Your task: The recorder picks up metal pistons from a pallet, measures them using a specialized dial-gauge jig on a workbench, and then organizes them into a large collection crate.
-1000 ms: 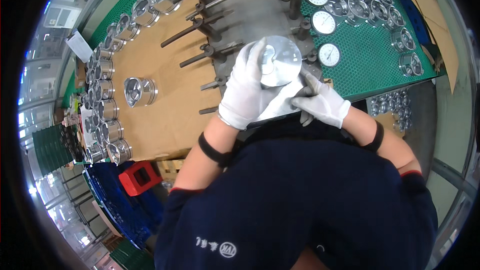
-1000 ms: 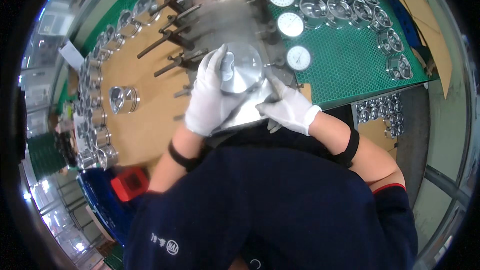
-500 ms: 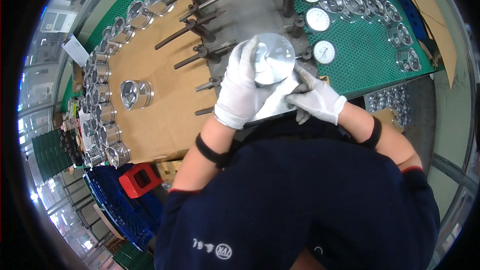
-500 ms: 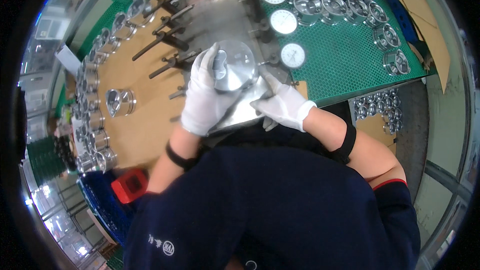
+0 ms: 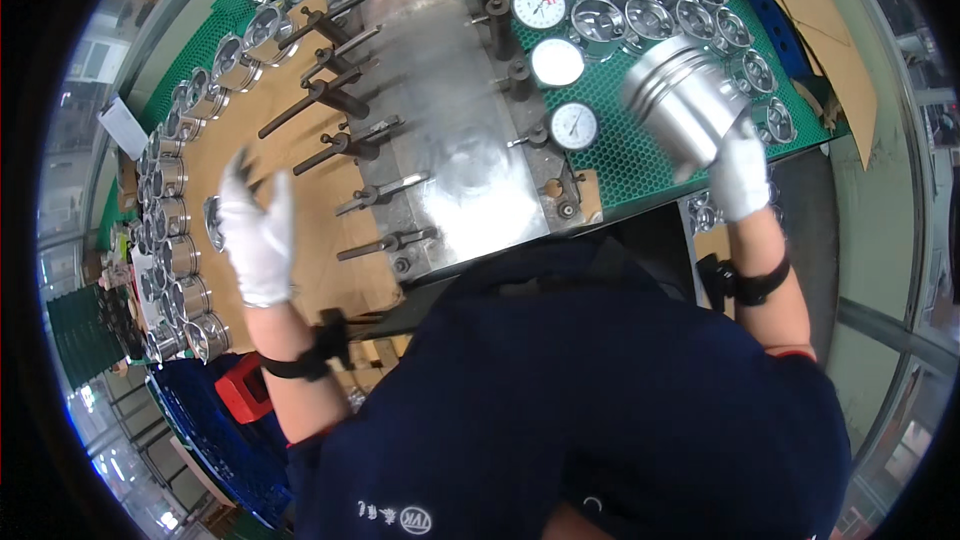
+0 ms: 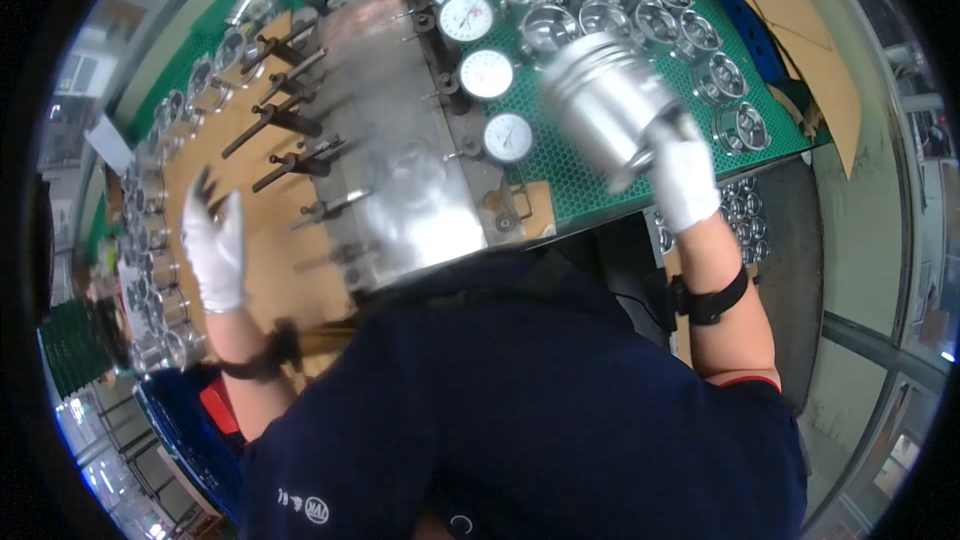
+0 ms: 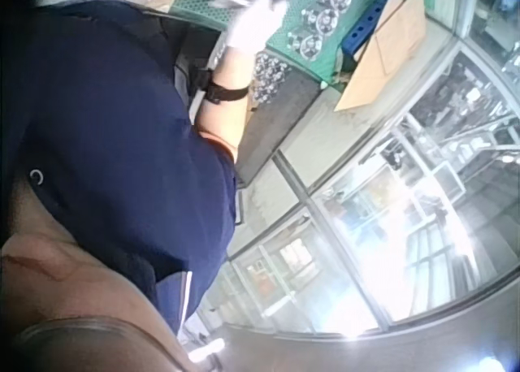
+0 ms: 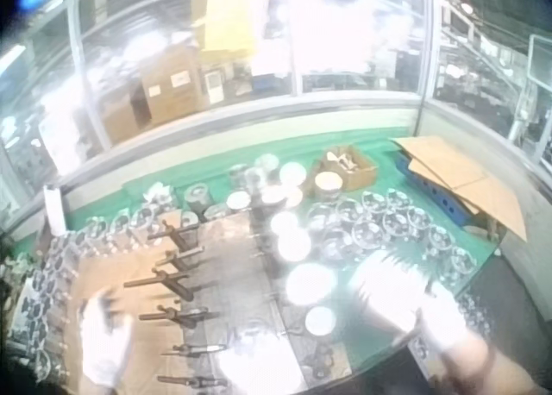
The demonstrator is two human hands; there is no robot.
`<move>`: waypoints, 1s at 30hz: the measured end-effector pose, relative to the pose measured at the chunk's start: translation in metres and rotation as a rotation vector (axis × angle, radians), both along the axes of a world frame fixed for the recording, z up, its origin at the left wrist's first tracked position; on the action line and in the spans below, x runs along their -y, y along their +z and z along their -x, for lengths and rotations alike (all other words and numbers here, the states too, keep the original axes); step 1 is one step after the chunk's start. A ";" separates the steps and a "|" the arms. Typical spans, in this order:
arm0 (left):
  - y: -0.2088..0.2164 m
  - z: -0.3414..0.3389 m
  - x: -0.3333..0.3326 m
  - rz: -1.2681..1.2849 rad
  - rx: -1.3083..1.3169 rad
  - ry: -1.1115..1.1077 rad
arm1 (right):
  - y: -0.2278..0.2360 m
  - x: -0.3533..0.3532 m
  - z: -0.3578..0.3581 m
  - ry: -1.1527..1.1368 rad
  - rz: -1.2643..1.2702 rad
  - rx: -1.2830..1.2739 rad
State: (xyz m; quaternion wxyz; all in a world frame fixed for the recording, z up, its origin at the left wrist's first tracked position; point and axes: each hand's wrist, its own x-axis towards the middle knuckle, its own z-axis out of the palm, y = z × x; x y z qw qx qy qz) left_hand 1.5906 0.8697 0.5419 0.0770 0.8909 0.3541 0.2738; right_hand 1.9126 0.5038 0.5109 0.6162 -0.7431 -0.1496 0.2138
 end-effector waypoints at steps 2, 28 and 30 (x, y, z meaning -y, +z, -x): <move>-0.023 0.055 -0.053 -0.081 -0.289 0.258 | -0.025 0.011 -0.047 -0.241 0.004 -0.059; 0.056 0.000 0.096 1.792 0.516 -0.188 | 0.018 -0.120 0.113 0.870 -0.273 0.570; 0.043 -0.008 0.096 1.941 0.368 -0.165 | 0.021 -0.122 0.119 0.860 -0.246 0.694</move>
